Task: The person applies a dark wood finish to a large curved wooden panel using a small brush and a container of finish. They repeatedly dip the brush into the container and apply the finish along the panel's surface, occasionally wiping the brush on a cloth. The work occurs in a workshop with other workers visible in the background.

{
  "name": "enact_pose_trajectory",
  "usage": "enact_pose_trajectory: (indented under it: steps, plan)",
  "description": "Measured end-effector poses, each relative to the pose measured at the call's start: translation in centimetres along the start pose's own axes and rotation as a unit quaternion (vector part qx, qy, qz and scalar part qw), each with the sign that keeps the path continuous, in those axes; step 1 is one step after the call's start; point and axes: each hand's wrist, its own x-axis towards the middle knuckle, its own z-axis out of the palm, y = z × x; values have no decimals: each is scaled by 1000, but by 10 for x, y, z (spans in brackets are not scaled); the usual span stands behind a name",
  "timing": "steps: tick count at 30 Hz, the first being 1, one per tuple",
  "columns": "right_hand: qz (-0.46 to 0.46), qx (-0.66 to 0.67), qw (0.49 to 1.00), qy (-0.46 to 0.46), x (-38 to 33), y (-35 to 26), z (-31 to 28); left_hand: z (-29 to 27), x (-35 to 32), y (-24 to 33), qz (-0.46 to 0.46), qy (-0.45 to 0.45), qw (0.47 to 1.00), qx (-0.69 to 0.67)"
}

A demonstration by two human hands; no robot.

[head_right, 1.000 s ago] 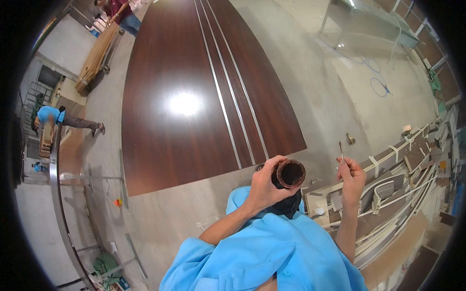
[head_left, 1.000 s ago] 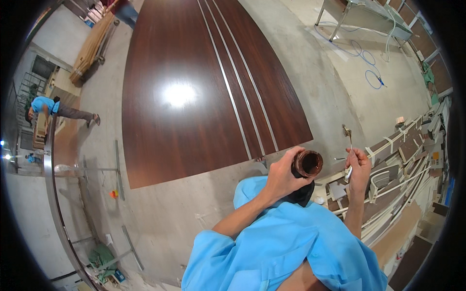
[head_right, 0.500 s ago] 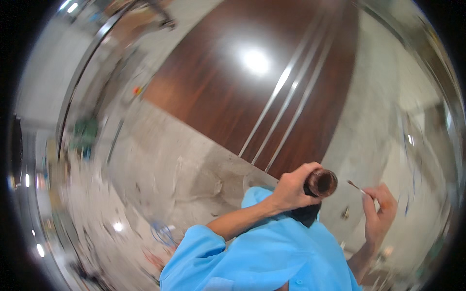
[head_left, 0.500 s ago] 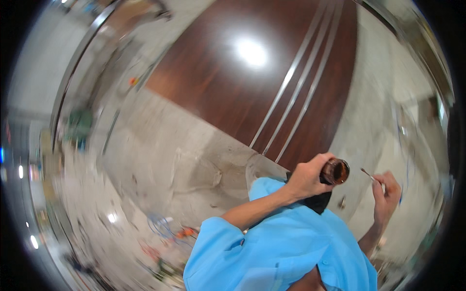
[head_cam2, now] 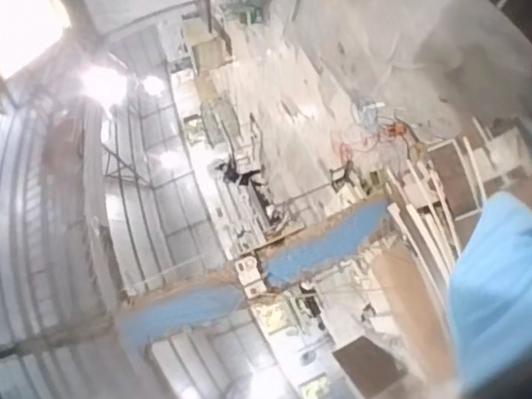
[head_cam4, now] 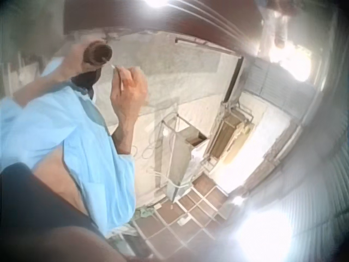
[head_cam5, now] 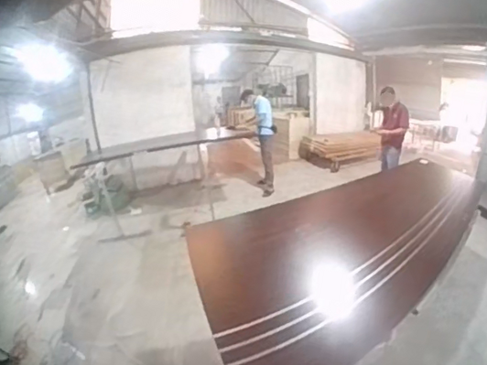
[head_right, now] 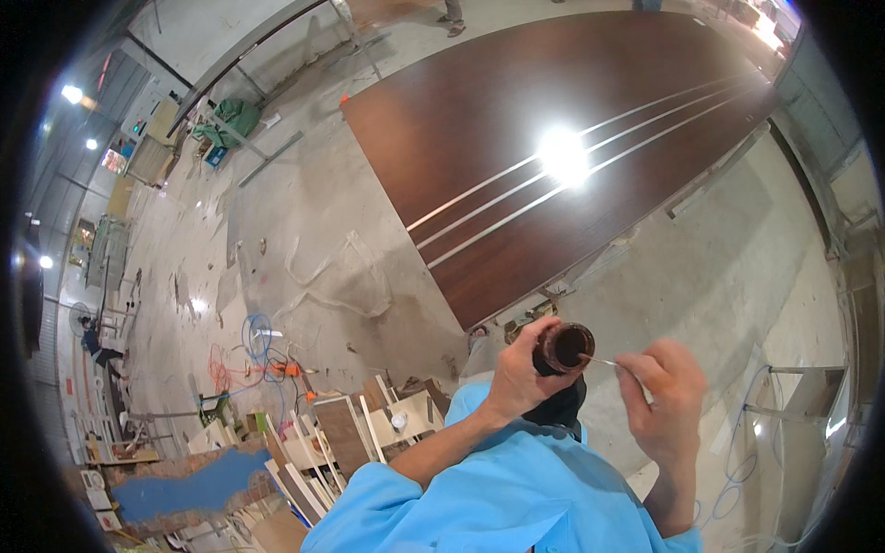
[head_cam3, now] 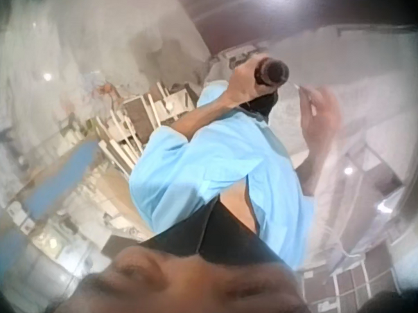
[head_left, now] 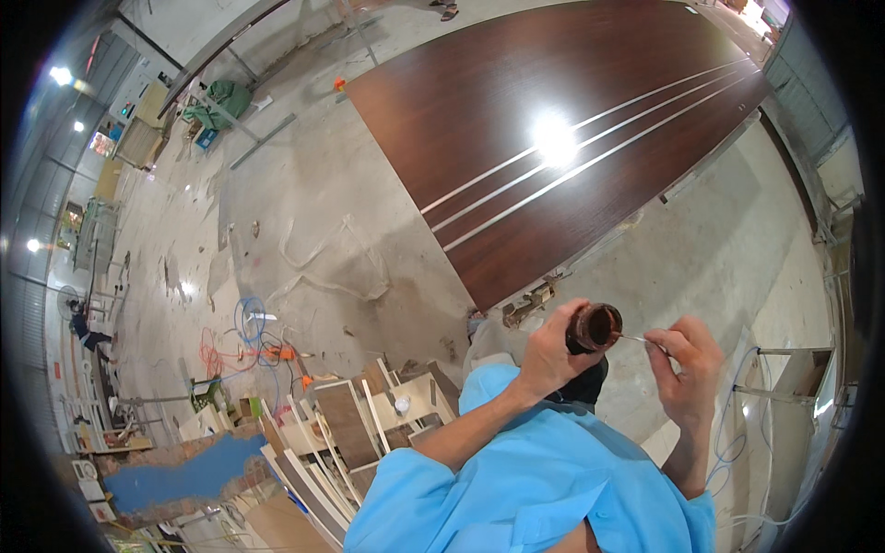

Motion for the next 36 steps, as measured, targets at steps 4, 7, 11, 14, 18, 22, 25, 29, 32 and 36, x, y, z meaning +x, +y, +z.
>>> enact_pose_trajectory:
  steps: [4, 7, 11, 14, 18, 22, 25, 29, 32, 36]
  plan:
    - [-97, -56, 993, -47, 4, 5, -12, 17, -11, 17, 3, 46, 999, 9]
    - [-141, -93, 983, -76, 7, 9, -12, 23, -16, 21, 7, 55, 998, 3]
    - [-172, -140, 968, -116, 11, 11, -8, 29, -20, 23, 0, 65, 998, 5]
    - [-189, -106, 974, -67, 12, 11, -4, 30, -21, 22, -7, 77, 997, 2]
    - [-179, -124, 970, -110, 15, 11, 0, 23, -23, 18, -21, 93, 995, 10]
    - [-169, -130, 972, -100, 21, 6, 5, 13, -21, 13, -33, 100, 994, -5]
    - [-185, -145, 965, -112, 29, -2, 13, 3, -16, 12, -16, 95, 995, -3]
    - [-180, -146, 963, -138, 43, -12, 29, -15, -8, 4, -7, 87, 996, -6]
    - [-159, -143, 966, -147, 49, -16, 37, -30, -4, -4, -6, 78, 997, -6]
    - [-100, -113, 978, -145, 47, -17, 38, -46, 5, -12, -27, 65, 997, -12]
